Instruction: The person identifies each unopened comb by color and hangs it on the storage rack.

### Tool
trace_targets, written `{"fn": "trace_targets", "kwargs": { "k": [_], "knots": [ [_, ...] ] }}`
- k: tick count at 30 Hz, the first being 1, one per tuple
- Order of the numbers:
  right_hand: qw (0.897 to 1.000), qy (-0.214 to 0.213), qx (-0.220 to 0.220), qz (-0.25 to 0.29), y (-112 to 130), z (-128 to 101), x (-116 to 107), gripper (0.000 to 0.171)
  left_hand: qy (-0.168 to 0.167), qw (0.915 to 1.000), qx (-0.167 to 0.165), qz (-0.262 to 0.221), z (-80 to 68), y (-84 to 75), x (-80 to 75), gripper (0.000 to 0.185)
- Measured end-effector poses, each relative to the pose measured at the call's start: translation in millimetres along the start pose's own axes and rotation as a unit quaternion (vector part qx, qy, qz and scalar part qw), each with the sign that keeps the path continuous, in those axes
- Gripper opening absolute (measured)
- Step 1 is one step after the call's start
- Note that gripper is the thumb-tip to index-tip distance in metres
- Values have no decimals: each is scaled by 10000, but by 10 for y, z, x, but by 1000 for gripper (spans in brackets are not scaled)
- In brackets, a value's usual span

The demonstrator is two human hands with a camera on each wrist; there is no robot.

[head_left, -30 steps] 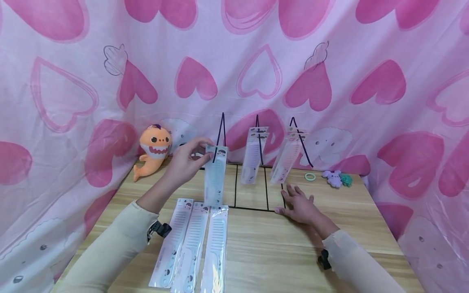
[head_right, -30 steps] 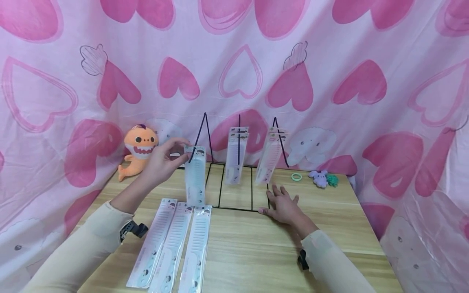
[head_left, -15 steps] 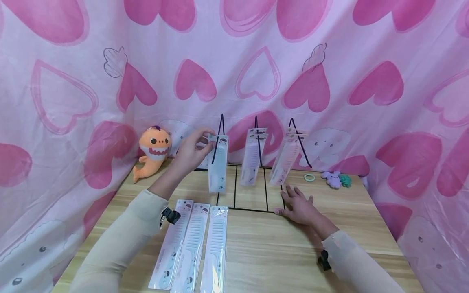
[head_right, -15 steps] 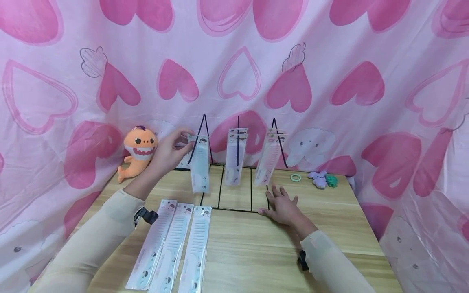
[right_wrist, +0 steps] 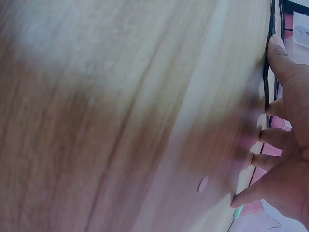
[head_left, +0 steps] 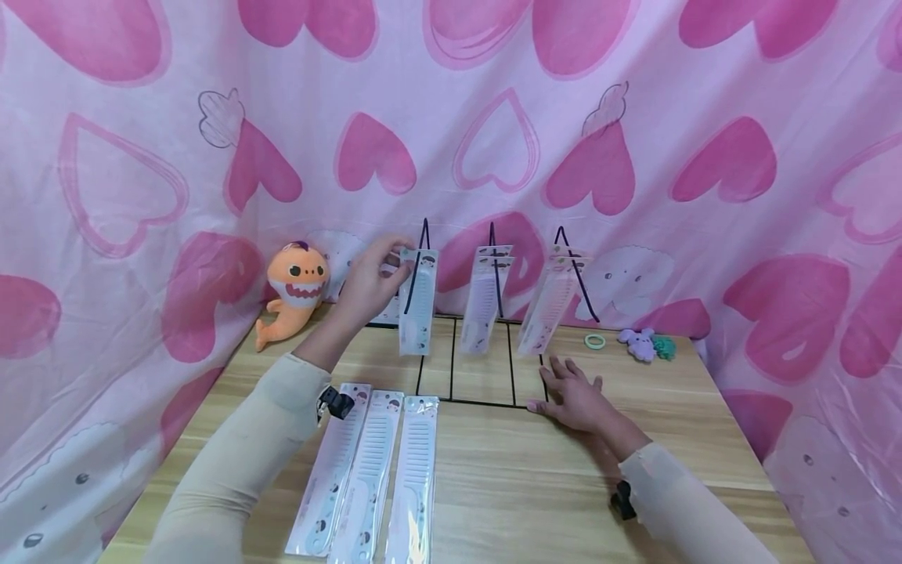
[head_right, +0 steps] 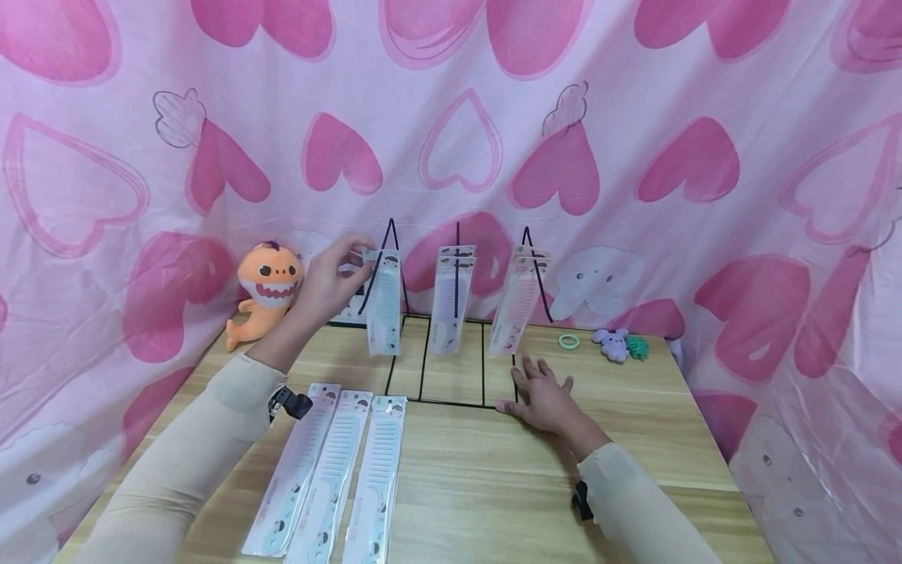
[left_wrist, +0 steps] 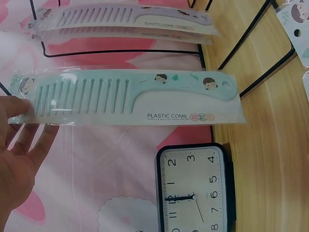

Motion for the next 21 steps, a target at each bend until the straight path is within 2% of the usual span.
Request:
{"fn": "trace_targets", "kwargs": {
  "k": [5,16,21],
  "knots": [
    [10000,-34,24,-11,-3,6,8,90,-50,9999,-62,84,33,24,18,30],
    [10000,-48,-21,-14,-6,1,0,91,-212,9997,63,132,119,33,38,31],
    [10000,2,-31,-27,-12,7,-1,91,-223,9997,23,134,144,44,51,30]
  ]
}}
Point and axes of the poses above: each hand's wrist, its own z-axis towards the middle knuckle, its own x-axis out of the palm, y = z × x, the point moved 1 cm from there along z, towards the middle knuckle, and after that the axes turned 5 degrees about -z, right-handed, at the moved point
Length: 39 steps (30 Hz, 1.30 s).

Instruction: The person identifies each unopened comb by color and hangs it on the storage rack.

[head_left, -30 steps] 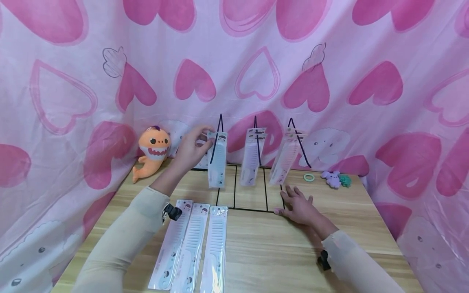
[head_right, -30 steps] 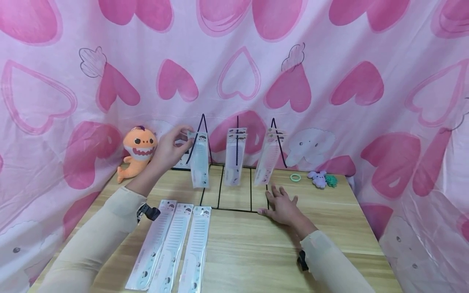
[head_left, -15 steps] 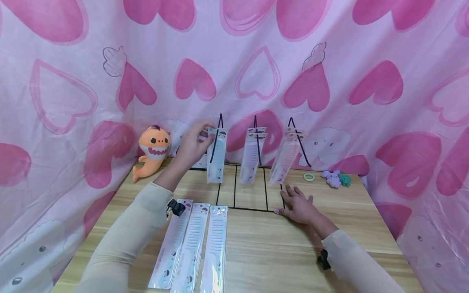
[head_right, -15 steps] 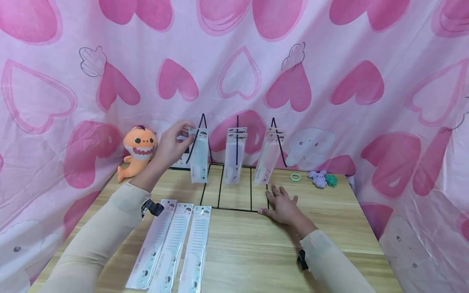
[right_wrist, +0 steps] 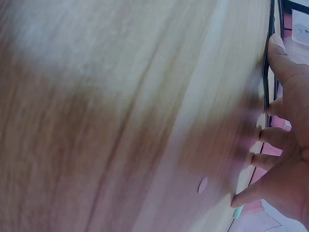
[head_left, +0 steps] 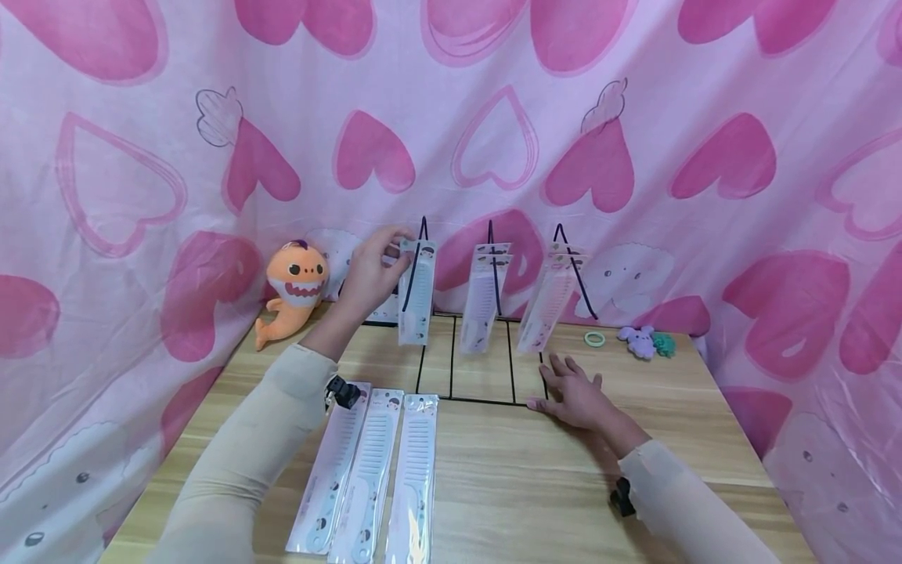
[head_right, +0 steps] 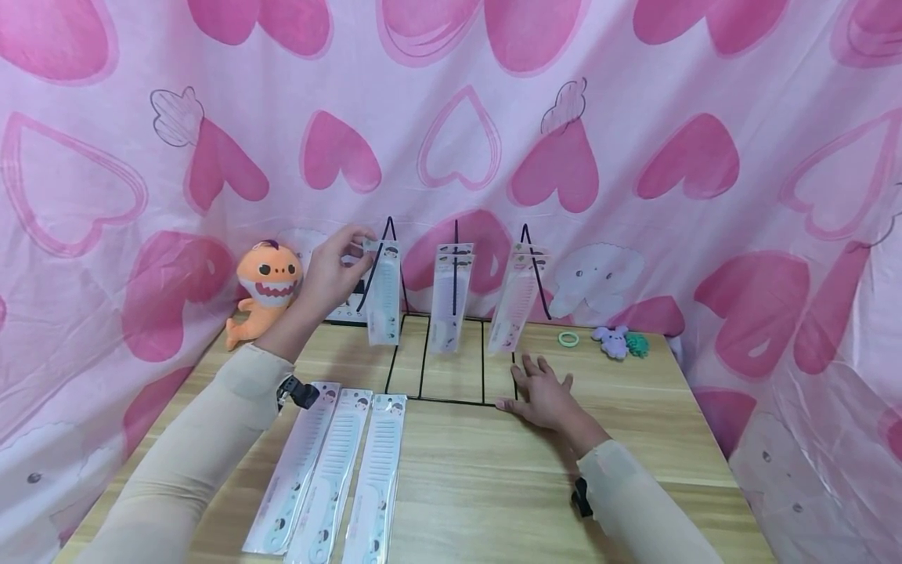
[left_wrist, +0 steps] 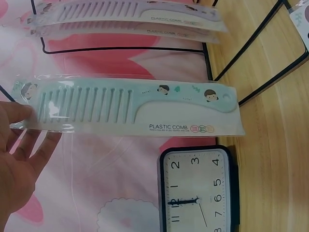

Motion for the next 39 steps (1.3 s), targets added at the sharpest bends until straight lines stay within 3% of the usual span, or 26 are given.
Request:
{"fn": "trace_targets", "kwargs": {
  "k": [10,15,21,26,29,31,36,39],
  "knots": [
    [9999,-58,-2,-104,26,0,-16,90,123,9993,111,-339,-52,44,-63,31],
    [9999,-83,-5,-139,36,-6,-27,90,299,9984,-3,-482,-119,98,-141,40],
    [9998,-117,-27,-187,48,-17,-28,90,581,9974,-301,-296,-265,236,-293,61],
    [9995,5,142,-267,65,-28,-21,91,977,9918,-823,-16,-429,452,-392,65],
    [9988,104,304,-363,73,-46,-8,91,1413,9824,-1187,293,-557,566,-437,61],
    [9982,161,409,-395,77,-59,2,91,1828,9713,-1408,571,-660,620,-469,58],
    [9973,259,485,-486,86,-78,20,90,3022,9302,-1830,995,-943,811,-547,55],
    [9972,300,499,-480,97,-75,20,90,3491,9055,-2034,1296,-1116,925,-569,55]
  ]
}}
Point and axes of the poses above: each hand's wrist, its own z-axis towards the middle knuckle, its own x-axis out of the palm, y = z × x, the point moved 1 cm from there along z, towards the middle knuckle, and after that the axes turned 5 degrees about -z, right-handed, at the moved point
